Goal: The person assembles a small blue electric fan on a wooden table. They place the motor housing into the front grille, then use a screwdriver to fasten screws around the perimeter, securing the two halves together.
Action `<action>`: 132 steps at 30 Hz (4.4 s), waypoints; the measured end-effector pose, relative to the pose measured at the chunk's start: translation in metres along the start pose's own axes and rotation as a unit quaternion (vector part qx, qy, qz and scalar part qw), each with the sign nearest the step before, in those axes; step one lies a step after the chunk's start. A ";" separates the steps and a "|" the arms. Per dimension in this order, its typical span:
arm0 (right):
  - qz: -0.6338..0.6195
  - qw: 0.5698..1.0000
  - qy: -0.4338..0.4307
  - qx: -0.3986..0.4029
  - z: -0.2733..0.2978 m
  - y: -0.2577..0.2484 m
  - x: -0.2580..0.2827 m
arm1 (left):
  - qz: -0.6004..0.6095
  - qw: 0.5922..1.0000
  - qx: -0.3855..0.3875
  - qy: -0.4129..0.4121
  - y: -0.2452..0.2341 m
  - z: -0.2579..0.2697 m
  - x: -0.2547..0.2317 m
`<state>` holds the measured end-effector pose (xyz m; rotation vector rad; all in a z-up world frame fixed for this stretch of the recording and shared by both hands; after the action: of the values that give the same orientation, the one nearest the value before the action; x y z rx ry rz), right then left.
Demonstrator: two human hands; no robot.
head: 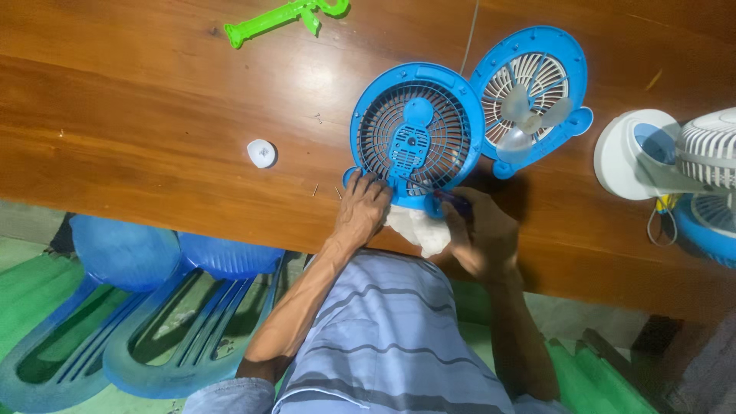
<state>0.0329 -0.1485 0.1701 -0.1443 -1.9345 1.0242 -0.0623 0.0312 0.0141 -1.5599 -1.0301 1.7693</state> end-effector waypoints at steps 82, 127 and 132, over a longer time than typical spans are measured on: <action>0.236 0.937 -0.040 0.255 -0.032 0.053 0.033 | 0.555 0.739 0.055 -0.377 0.020 0.017 0.068; 0.276 0.912 0.046 0.298 -0.039 0.061 0.035 | 0.566 0.722 0.068 -0.392 0.034 0.016 0.071; 0.276 0.913 0.069 0.294 -0.036 0.064 0.029 | 0.549 0.737 0.065 -0.389 0.033 0.016 0.072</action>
<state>0.0257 -0.0716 0.1526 -0.4208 -1.3989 1.8733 -0.0873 0.0692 -0.0528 -1.3938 -0.1117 3.4078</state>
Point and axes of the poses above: each hand's wrist, its own z-axis away from the middle knuckle, its own y-axis out of the palm, x = y × z, the point moved 3 cm from there along -z, towards the middle knuckle, and after that the axes turned 15 degrees about -y, right-handed, at the moved point
